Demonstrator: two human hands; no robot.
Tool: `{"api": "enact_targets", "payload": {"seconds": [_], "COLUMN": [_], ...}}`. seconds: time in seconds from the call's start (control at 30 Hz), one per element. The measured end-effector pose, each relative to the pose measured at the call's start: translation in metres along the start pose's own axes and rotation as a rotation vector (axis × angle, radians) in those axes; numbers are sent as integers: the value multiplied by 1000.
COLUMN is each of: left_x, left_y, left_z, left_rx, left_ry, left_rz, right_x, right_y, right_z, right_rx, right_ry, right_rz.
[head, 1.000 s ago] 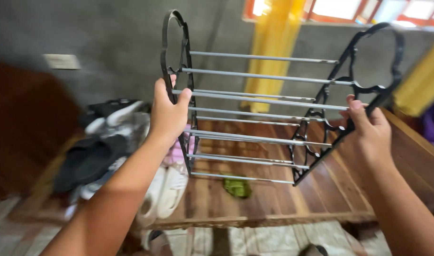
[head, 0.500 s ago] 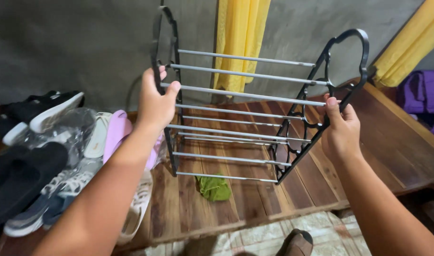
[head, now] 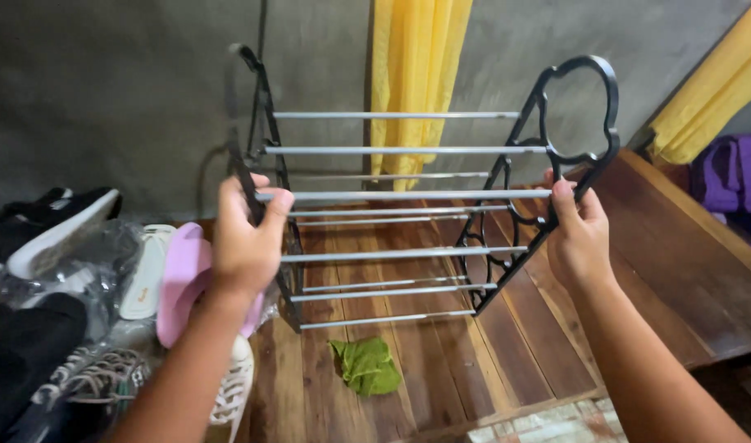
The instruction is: Assemble a multi-tier plastic and metal shoe rack.
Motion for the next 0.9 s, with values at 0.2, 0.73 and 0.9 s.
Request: {"api": "enact_targets", "payload": {"seconds": [0.2, 0.73, 0.9], "left_x": [-6, 47, 38], "left_y": [13, 58, 54], "left_z": [14, 51, 47], "left_rx": [-3, 28, 45], "left_ry": [154, 169, 97], "left_rz": [75, -129, -129], "right_x": [11, -185, -162], "right_y": [22, -104, -158], "right_z": [3, 127, 122], "right_rx": [-18, 182, -339], "right_ry": [-37, 1033, 544], "right_rz": [235, 1327, 994]}}
Point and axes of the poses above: each hand's wrist, its own z-axis away from the middle knuckle, its own y-axis out of the back of the hand, x = y × z, the point moved 9 cm from there along -z, towards the middle knuckle, and after that the axes turned 2 degrees about -y, right-handed, at the moved point
